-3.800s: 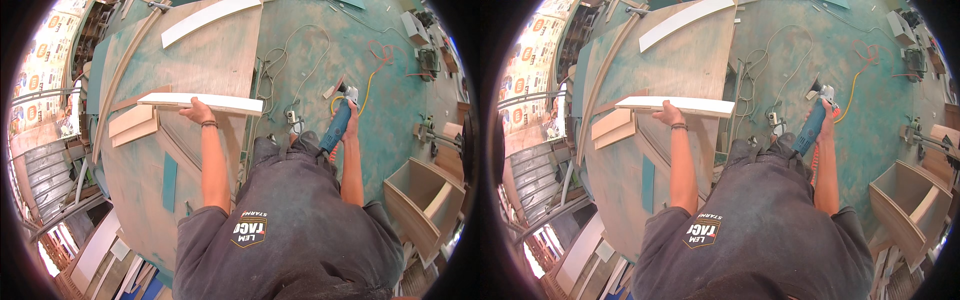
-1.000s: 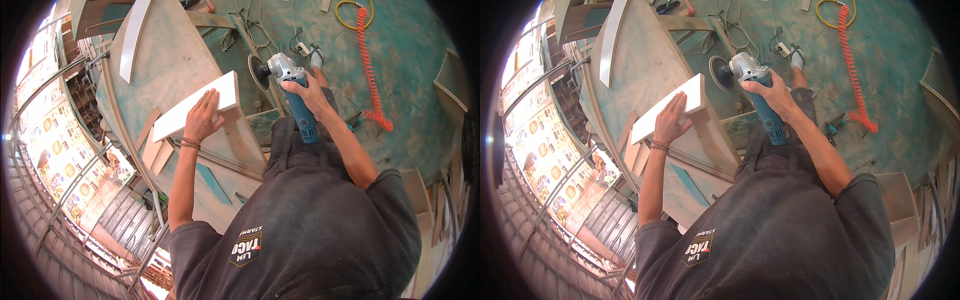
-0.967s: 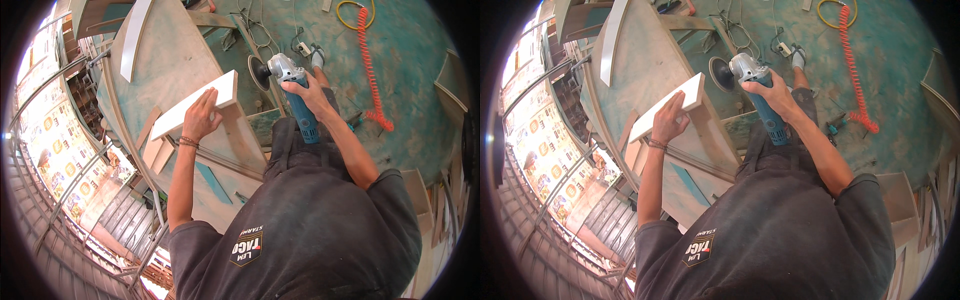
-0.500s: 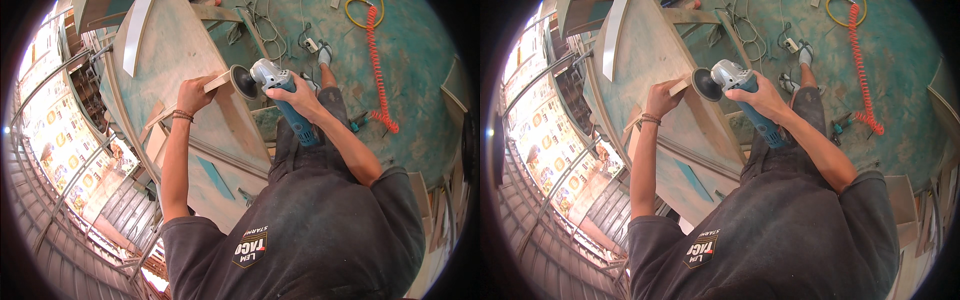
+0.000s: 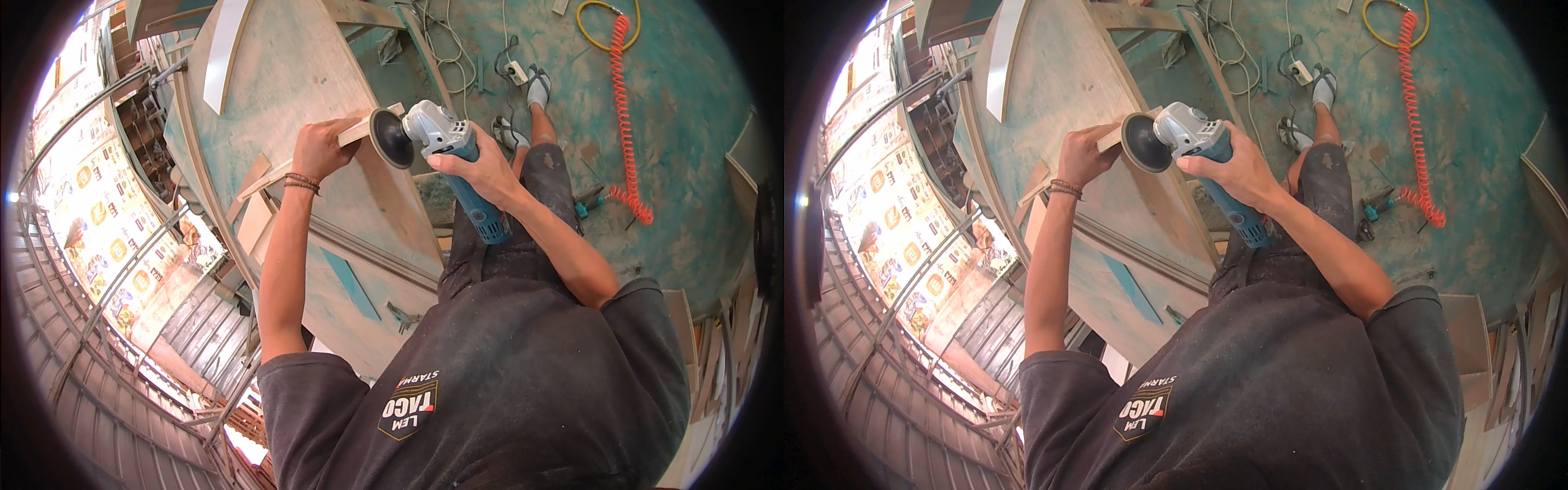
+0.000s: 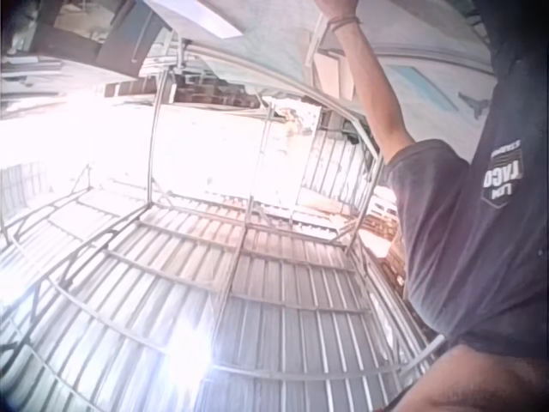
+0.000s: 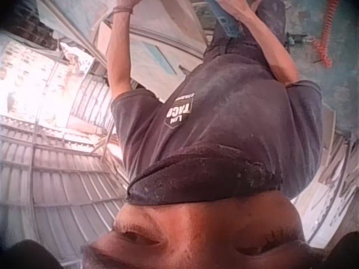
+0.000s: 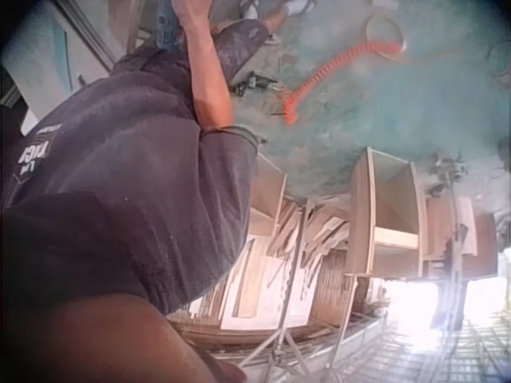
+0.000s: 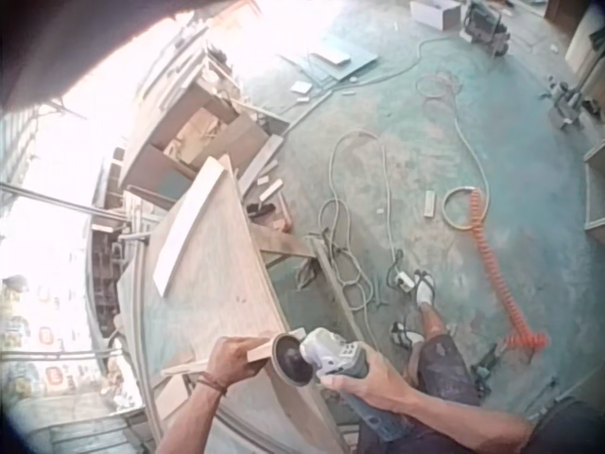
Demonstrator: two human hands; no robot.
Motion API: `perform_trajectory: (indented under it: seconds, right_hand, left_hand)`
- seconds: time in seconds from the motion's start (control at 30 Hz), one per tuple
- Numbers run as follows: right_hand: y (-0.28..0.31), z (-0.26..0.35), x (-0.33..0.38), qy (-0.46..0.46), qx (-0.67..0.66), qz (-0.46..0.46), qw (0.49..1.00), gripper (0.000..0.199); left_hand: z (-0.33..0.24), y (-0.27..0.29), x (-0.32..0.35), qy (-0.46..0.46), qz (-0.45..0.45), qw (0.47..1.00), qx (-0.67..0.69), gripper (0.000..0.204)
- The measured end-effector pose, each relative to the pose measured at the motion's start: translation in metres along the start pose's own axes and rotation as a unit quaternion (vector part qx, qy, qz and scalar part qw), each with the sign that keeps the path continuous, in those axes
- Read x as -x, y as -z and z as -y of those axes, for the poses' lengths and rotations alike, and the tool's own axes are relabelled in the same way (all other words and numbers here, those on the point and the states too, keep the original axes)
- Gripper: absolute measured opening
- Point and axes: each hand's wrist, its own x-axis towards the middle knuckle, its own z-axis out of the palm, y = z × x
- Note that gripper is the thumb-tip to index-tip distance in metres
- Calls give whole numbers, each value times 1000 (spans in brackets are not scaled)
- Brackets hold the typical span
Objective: The person sands the edge of a curved wooden panel with a grinder, fits it into a cabinet frame, checks the alignment using a combination square, and applies adhesive from a small bottle to the joint.
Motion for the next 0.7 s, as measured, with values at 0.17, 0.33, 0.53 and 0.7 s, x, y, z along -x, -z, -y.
perform_trajectory:
  seconds: [0.17,0.33,0.53,0.7]
  right_hand:
    - [0,-6,-4,-24,-2,-25,999,75]
    - [0,-5,-3,-24,2,-34,999,75]
    - [-5,-9,1,6,12,-21,1000,75]
    - [0,-12,-5,-53,-19,-29,998,75]
  left_hand:
    - [3,-3,0,-37,-39,999,2,30]
    - [2,-4,0,-33,-40,999,-3,26]
    - [1,0,-1,-10,-8,1000,-9,34]
    - [5,-3,3,-20,-10,1000,-7,32]
